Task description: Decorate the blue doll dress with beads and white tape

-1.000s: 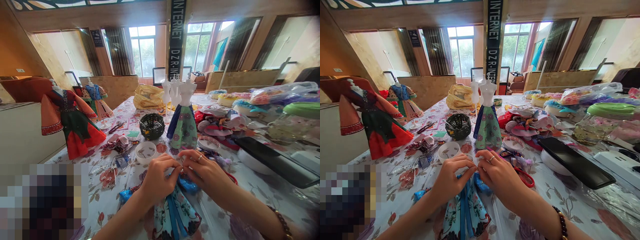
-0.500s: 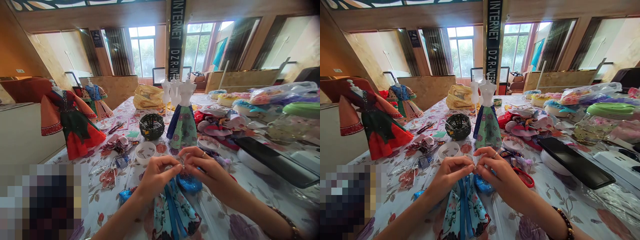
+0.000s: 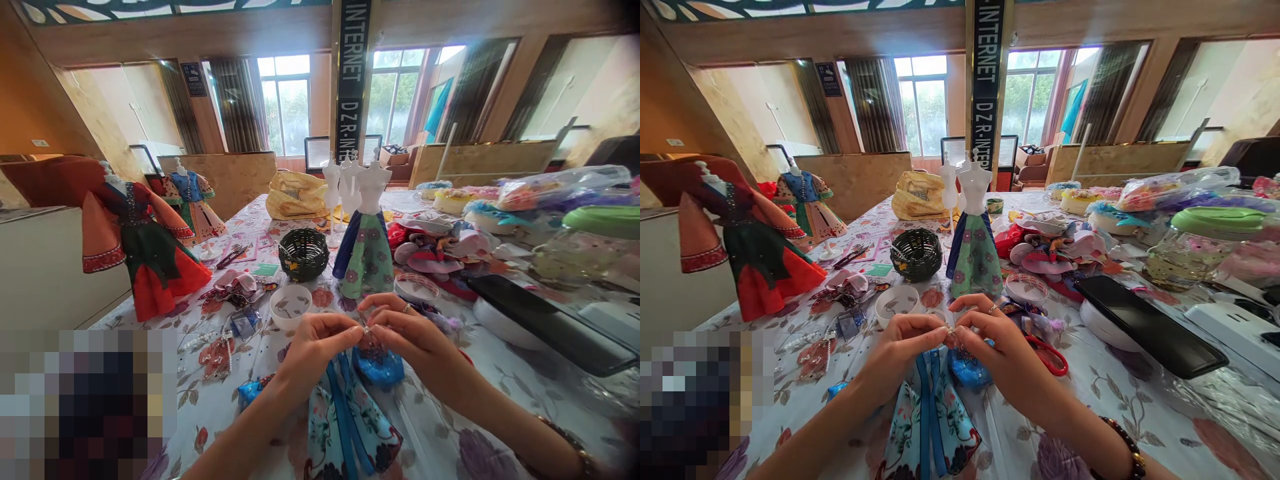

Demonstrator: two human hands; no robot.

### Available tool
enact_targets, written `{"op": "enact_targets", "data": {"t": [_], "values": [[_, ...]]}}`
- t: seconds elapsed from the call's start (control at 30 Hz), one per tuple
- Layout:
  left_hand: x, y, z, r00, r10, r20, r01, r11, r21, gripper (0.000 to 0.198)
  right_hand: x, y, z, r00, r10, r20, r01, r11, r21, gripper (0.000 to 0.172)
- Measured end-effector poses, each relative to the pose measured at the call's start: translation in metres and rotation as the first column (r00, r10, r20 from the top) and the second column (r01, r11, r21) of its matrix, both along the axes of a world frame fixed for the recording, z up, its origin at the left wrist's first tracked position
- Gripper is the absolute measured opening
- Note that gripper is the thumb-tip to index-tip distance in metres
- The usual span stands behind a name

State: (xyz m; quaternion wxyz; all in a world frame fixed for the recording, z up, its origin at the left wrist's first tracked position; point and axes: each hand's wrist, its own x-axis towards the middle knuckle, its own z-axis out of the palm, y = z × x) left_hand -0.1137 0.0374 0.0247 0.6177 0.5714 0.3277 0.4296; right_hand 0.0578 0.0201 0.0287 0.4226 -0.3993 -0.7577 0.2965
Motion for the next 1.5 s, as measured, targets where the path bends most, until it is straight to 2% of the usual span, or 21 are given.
{"op": "enact_targets", "data": {"t": [0.13, 0.23, 0.43, 0.53, 0.77, 0.9, 1.1, 1.5], "values": [[0.0, -0.001, 0.003, 0.994, 0.085, -0.065, -0.084, 0.996, 0.016, 0.016, 0.002, 0.002, -0.005, 0.979, -0.154, 0.134, 0.14, 0.984, 0.113, 0.024], [0.001, -0.001, 0.003, 0.985, 0.156, -0.07, -0.154, 0.988, 0.026, 0.017, 0.005, 0.006, -0.008, 0.968, -0.195, 0.16, 0.171, 0.974, 0.149, 0.022], [0.004, 0.005, -0.004, 0.968, 0.245, 0.049, -0.245, 0.969, -0.011, 0.019, 0.003, 0.007, -0.009, 0.995, -0.095, -0.01, 0.095, 0.995, -0.037, 0.027], [0.005, 0.005, -0.006, 0.958, 0.263, 0.112, -0.262, 0.965, -0.021, 0.018, 0.001, 0.007, -0.009, 0.994, -0.066, -0.09, 0.058, 0.995, -0.084, 0.027], [0.006, 0.001, -0.003, 0.958, 0.263, 0.116, -0.274, 0.958, 0.088, 0.018, -0.001, 0.007, -0.01, 0.986, -0.02, -0.165, -0.01, 0.984, -0.18, 0.024], [0.007, 0.0, -0.001, 0.966, 0.217, 0.144, -0.229, 0.971, 0.075, 0.024, -0.002, 0.005, -0.009, 0.986, -0.025, -0.168, -0.015, 0.972, -0.236, 0.02], [0.007, -0.003, 0.001, 0.976, 0.196, 0.096, -0.203, 0.977, 0.07, 0.034, -0.004, 0.003, -0.01, 0.964, -0.035, -0.264, -0.045, 0.955, -0.293, 0.016], [0.009, -0.002, 0.0, 0.969, 0.172, 0.177, -0.178, 0.984, 0.021, 0.038, -0.008, -0.001, -0.013, 0.963, -0.088, -0.255, 0.035, 0.978, -0.205, 0.02]]}}
